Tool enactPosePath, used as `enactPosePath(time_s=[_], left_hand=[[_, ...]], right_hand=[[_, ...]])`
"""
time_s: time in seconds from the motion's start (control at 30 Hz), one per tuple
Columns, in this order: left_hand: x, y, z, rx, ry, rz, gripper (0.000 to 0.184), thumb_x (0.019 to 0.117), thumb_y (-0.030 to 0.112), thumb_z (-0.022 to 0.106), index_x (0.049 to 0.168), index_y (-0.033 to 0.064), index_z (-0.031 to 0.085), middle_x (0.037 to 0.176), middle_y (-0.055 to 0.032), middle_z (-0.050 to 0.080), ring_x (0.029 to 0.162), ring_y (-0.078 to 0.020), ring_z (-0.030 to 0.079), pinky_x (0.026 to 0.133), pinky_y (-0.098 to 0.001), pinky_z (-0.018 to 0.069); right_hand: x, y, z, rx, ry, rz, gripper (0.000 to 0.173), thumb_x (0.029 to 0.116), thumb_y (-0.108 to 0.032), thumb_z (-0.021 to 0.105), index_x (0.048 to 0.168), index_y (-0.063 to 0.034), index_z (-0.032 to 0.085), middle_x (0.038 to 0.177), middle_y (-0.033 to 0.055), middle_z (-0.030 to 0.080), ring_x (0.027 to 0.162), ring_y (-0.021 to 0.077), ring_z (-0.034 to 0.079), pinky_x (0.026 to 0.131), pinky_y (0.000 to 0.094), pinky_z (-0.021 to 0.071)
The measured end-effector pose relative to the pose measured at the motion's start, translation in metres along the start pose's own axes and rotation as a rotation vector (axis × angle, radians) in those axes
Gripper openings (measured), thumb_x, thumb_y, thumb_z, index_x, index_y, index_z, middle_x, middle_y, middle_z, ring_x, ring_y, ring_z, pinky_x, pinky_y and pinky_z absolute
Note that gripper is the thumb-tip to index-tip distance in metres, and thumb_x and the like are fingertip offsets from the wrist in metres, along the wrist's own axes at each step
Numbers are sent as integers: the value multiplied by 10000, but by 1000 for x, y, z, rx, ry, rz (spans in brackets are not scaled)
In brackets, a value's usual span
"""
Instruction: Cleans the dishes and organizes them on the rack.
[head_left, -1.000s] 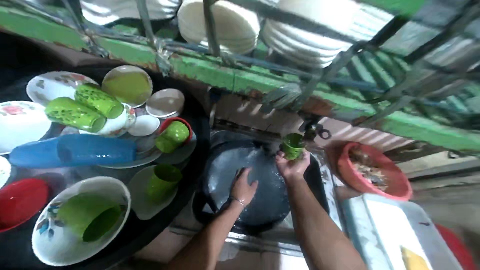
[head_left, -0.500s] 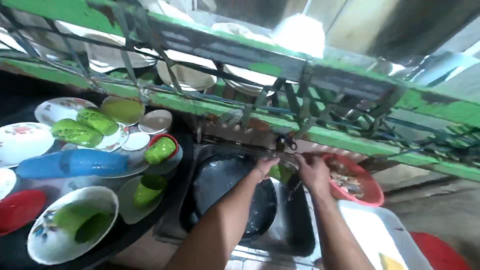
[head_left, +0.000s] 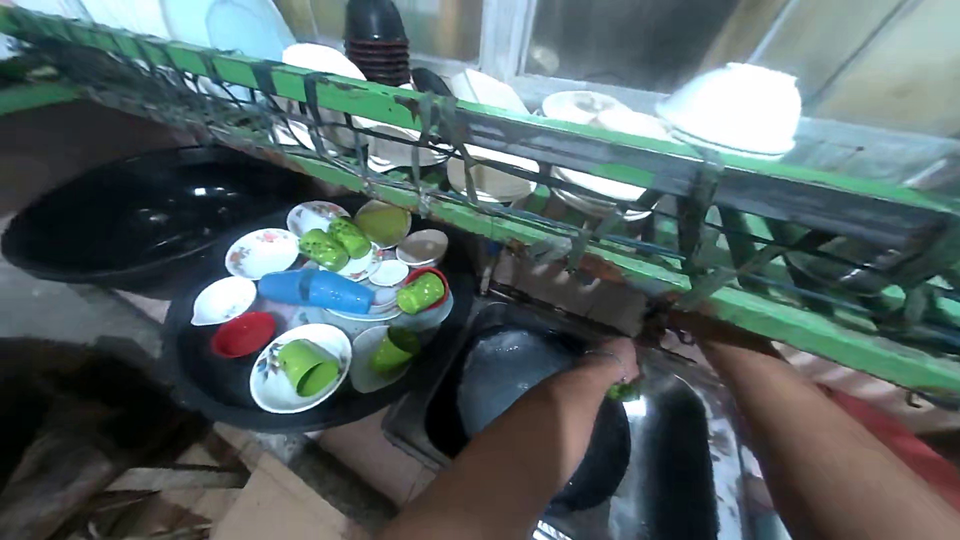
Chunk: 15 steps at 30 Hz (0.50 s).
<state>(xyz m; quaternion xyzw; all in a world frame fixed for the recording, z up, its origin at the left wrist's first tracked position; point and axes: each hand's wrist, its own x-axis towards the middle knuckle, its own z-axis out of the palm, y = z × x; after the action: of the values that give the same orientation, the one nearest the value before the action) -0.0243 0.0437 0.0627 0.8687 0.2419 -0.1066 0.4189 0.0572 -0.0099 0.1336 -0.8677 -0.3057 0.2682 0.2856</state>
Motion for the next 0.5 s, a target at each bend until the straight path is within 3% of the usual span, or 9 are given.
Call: enactPosePath(time_s=[0.07,0.13,0.2,0.27,0.33,0.4,0.47,0.5], left_hand=[[-6,7,-1,16,-10,-10,385,1000,128,619,1337,-57,593,1376,-268,595,1291,-403,579,1055,-608,471],[-12,5,1,38,21,23,421,992,124,625,1380,-32,572,1389,-259,593,1299,-405,575,1064,-612,467],[-21,-5,1,68,92,84,399,999,166,635,1367,16,599,1352,-236,628,1268,-398,602,1048,-613,478],[-39,-22,-9,69,198,125,352,1011,244,651,1309,56,657,1296,-197,672,1224,-369,636,1022,-601,501],[-73,-38,-33,48,302,125,348,1026,275,638,1310,77,675,1337,-161,660,1250,-326,629,1048,-565,500],[-116,-58,-58,48,436,166,312,1032,263,638,1251,49,700,1302,-176,663,1218,-324,637,1031,-543,511],[-154,-84,-84,99,560,247,257,1023,228,647,1160,27,732,1199,-181,684,1148,-322,657,993,-525,541],[-173,-96,-99,138,568,287,229,1018,188,639,1112,2,735,1150,-191,687,1114,-328,661,978,-521,542]], right_hand=[[11,4,0,31,-89,64,296,1113,-37,348,1305,145,482,1085,207,560,886,155,536,849,269,464],[-3,-3,-2,-129,-75,-1,261,1108,-40,361,1270,98,512,1052,158,564,879,123,555,809,226,473],[-15,-3,-5,-361,42,-50,340,1109,-105,440,1343,111,562,1283,317,611,1188,388,598,1047,501,442],[-27,17,9,-471,317,-85,447,1105,-311,465,1293,58,634,1268,340,635,1224,505,597,1026,692,429],[-58,10,34,-387,499,-208,461,1056,-321,548,1199,102,663,1162,396,647,1144,583,612,944,751,436],[-78,-5,70,-105,439,-373,439,1020,-209,635,1296,127,584,1262,403,582,1222,561,559,1029,701,424],[-77,-23,114,136,304,-551,541,940,-60,679,1435,47,492,1416,313,519,1300,437,547,1060,598,477],[-74,-35,136,240,212,-637,654,885,-52,708,1484,-2,450,1468,262,490,1316,376,546,1047,556,505]])
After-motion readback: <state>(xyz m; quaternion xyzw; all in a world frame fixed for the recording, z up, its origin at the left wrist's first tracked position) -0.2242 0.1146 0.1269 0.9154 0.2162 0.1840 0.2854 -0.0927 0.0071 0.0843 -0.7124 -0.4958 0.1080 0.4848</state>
